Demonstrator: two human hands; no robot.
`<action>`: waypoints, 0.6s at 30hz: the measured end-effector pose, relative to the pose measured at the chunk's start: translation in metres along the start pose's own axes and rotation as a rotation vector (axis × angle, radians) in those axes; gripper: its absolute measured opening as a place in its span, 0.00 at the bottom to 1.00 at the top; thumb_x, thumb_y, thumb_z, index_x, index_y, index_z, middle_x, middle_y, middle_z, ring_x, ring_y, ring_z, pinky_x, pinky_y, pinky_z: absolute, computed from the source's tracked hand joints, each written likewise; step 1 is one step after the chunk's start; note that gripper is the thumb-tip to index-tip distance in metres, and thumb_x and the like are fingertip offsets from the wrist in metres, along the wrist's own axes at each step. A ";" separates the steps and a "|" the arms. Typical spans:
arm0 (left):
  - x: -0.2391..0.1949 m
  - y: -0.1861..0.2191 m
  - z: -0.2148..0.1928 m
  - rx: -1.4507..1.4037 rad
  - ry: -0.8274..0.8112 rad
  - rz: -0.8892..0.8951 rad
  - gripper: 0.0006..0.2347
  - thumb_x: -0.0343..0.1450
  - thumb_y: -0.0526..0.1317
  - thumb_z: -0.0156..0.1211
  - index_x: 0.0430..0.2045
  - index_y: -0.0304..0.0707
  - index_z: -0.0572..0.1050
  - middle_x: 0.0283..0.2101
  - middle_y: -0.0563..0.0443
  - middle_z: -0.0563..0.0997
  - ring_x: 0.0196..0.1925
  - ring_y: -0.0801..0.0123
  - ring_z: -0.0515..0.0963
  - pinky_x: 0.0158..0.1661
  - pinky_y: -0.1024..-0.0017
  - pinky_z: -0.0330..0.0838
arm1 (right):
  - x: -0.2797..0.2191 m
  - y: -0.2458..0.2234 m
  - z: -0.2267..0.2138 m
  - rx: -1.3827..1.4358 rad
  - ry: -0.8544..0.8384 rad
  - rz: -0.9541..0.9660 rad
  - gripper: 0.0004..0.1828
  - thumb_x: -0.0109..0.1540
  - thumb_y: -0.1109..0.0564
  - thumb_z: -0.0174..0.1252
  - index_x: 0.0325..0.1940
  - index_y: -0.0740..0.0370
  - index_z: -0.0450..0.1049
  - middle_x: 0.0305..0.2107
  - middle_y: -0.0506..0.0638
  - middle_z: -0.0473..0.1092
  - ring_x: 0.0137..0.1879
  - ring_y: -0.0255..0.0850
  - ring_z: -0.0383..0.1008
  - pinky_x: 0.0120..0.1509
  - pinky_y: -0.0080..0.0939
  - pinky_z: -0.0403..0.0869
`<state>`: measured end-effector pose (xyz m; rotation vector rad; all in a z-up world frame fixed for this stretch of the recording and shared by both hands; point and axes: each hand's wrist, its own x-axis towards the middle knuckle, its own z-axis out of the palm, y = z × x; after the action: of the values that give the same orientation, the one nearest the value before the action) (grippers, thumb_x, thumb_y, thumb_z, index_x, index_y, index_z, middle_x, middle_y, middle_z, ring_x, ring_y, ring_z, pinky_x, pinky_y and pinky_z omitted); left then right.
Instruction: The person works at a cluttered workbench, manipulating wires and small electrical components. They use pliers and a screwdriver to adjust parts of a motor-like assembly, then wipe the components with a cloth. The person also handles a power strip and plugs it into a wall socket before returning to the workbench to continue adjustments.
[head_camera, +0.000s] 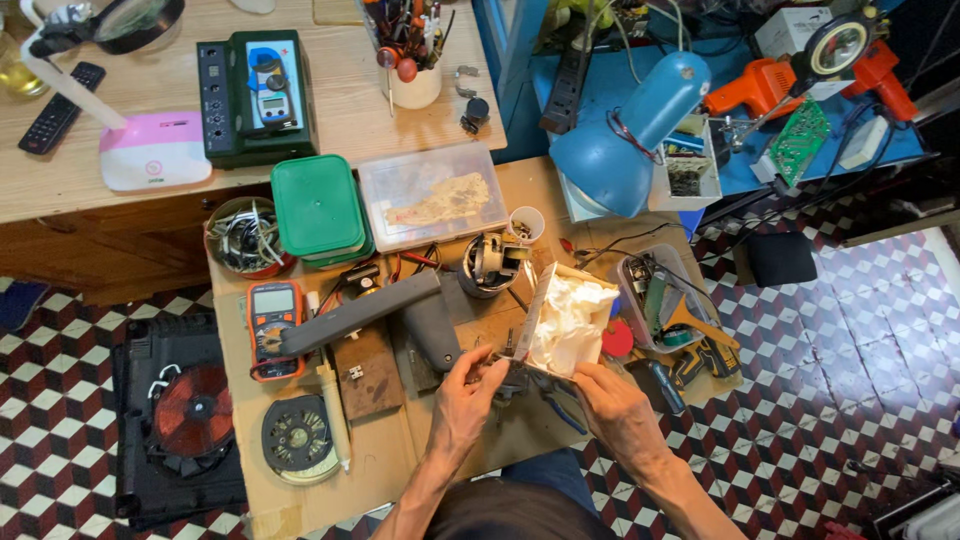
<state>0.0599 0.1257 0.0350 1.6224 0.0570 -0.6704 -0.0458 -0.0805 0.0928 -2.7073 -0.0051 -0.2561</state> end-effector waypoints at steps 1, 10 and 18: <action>0.005 0.007 0.001 -0.020 -0.007 -0.018 0.28 0.65 0.52 0.67 0.58 0.37 0.72 0.48 0.40 0.82 0.49 0.63 0.85 0.48 0.71 0.77 | -0.001 -0.009 -0.001 0.023 -0.002 -0.009 0.13 0.58 0.64 0.61 0.46 0.68 0.75 0.44 0.57 0.74 0.47 0.52 0.77 0.50 0.45 0.76; 0.033 0.054 -0.006 -0.068 0.223 0.150 0.32 0.66 0.53 0.65 0.63 0.36 0.68 0.53 0.38 0.83 0.56 0.57 0.83 0.53 0.66 0.75 | 0.051 -0.073 -0.018 0.024 -0.042 -0.267 0.14 0.58 0.58 0.63 0.46 0.67 0.76 0.48 0.56 0.72 0.53 0.53 0.76 0.55 0.48 0.75; 0.049 0.077 -0.060 0.166 0.270 0.059 0.27 0.69 0.48 0.57 0.65 0.45 0.66 0.51 0.40 0.82 0.51 0.56 0.83 0.51 0.64 0.74 | 0.160 -0.083 -0.028 -0.022 0.145 -0.282 0.12 0.60 0.60 0.63 0.45 0.68 0.77 0.52 0.61 0.72 0.50 0.53 0.75 0.52 0.50 0.74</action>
<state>0.1555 0.1502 0.0822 1.8599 0.1533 -0.4164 0.1028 -0.0216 0.1810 -2.6979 -0.3453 -0.5372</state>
